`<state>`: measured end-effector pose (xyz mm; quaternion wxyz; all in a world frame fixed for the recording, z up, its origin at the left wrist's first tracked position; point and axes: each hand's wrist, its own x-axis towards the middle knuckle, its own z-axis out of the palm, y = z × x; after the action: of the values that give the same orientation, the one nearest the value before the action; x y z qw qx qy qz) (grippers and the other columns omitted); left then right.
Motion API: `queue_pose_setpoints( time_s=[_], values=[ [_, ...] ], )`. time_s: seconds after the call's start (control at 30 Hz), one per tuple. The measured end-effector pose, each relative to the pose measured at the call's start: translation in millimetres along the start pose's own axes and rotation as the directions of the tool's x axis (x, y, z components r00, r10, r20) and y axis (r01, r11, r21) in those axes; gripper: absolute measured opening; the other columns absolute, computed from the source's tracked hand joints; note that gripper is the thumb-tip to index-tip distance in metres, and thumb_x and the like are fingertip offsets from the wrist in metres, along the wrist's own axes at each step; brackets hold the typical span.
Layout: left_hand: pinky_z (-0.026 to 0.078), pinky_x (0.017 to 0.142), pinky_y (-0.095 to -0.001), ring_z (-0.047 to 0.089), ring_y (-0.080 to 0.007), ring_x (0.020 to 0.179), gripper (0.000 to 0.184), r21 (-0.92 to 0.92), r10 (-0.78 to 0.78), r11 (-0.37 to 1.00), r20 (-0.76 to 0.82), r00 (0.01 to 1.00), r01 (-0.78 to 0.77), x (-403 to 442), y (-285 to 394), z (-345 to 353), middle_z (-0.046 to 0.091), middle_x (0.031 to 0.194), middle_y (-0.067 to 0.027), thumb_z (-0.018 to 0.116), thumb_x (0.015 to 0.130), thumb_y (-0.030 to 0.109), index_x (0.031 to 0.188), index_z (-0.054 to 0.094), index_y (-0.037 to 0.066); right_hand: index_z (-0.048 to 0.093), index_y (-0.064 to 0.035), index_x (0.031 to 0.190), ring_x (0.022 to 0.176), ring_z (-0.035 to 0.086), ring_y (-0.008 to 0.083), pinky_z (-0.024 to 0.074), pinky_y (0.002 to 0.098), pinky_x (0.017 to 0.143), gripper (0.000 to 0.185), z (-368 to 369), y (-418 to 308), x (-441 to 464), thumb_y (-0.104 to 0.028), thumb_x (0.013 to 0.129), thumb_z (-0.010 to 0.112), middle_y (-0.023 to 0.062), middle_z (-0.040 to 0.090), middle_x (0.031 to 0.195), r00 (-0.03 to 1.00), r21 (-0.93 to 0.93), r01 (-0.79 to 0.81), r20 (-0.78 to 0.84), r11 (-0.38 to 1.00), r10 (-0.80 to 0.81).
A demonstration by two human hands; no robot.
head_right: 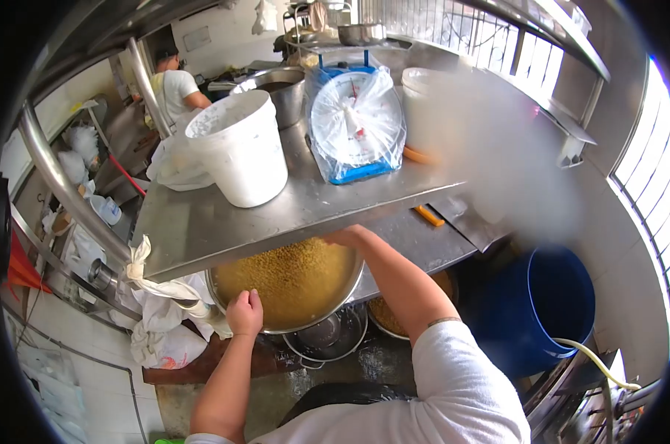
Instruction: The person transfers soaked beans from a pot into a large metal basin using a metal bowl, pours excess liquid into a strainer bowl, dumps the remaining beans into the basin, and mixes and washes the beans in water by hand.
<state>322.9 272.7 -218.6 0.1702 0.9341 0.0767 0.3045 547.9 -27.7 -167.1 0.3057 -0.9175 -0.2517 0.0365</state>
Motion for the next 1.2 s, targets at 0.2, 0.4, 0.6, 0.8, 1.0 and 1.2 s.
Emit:
queue_pose_setpoints(
  time_s=[0.2, 0.4, 0.6, 0.8, 1.0, 1.2],
  values=[
    [0.049, 0.067, -0.0547, 0.062, -0.0423, 0.070, 0.035, -0.026, 0.010, 1.000, -0.002, 1.000, -0.010, -1.1, -2.9, 0.7, 0.065, 0.072, -0.0181, 0.064, 0.095, 0.024, 0.068, 0.056, 0.005, 0.061, -0.0058, 0.140, 0.135, 0.052, 0.0394, 0.0423, 0.0454, 0.112, 0.046, 10.6, -0.9, -9.6, -0.019, 0.096, 0.056, 0.0185, 0.056, 0.148, 0.979, -0.149, 0.105, -0.157, 0.983, -0.129],
    [0.049, 0.067, -0.0551, 0.062, -0.0423, 0.071, 0.034, -0.021, 0.004, 1.000, 0.006, 1.000, -0.004, -1.8, -1.4, -1.5, 0.066, 0.072, -0.0178, 0.064, 0.095, 0.025, 0.068, 0.057, 0.006, 0.066, -0.0033, 0.133, 0.135, 0.053, 0.0382, 0.0462, 0.0473, 0.110, 0.043, 10.7, -2.0, -63.1, -0.014, 0.093, 0.057, 0.0201, 0.055, 0.147, 0.973, -0.470, -0.185, 0.036, 0.863, 0.229],
    [0.049, 0.066, -0.0555, 0.063, -0.0422, 0.070, 0.033, -0.006, 0.020, 1.000, 0.009, 1.000, -0.020, -2.2, 3.4, -2.5, 0.065, 0.071, -0.0174, 0.064, 0.095, 0.025, 0.069, 0.058, 0.006, 0.073, -0.0017, 0.122, 0.128, 0.055, 0.0384, 0.0506, 0.0439, 0.106, 0.033, 16.3, -13.7, -85.4, -0.013, 0.094, 0.058, 0.0183, 0.055, 0.144, 0.949, -0.487, -0.242, 0.059, 0.839, 0.309],
    [0.049, 0.065, -0.0559, 0.063, -0.0430, 0.069, 0.034, 0.030, 0.006, 1.000, 0.008, 1.000, -0.006, -2.8, 0.4, 3.3, 0.065, 0.071, -0.0180, 0.064, 0.096, 0.026, 0.070, 0.058, 0.006, 0.075, -0.0016, 0.116, 0.127, 0.056, 0.0374, 0.0561, 0.0415, 0.100, 0.031, 30.9, -2.7, -87.9, -0.015, 0.093, 0.060, 0.0196, 0.057, 0.140, 0.951, -0.384, -0.306, -0.083, 0.871, 0.298],
    [0.049, 0.065, -0.0566, 0.062, -0.0442, 0.069, 0.035, 0.068, -0.012, 0.998, 0.038, 0.999, 0.009, -3.7, -4.8, 9.1, 0.065, 0.072, -0.0188, 0.063, 0.097, 0.028, 0.070, 0.058, 0.006, 0.073, 0.0001, 0.117, 0.117, 0.066, 0.0372, 0.0580, 0.0432, 0.095, 0.030, 20.2, -17.2, -80.9, -0.010, 0.092, 0.060, 0.0208, 0.067, 0.127, 0.958, -0.322, -0.259, 0.037, 0.911, 0.285],
    [0.048, 0.068, -0.0572, 0.062, -0.0452, 0.072, 0.036, 0.075, -0.015, 0.997, 0.041, 0.999, 0.012, -2.5, -0.3, 7.0, 0.065, 0.073, -0.0197, 0.062, 0.098, 0.029, 0.072, 0.057, 0.005, 0.069, -0.0018, 0.118, 0.111, 0.068, 0.0377, 0.0553, 0.0450, 0.092, 0.028, -9.2, -64.4, -89.8, -0.007, 0.091, 0.063, 0.0207, 0.071, 0.116, 0.967, 0.399, 0.117, -0.256, 0.910, -0.012]
  ],
)
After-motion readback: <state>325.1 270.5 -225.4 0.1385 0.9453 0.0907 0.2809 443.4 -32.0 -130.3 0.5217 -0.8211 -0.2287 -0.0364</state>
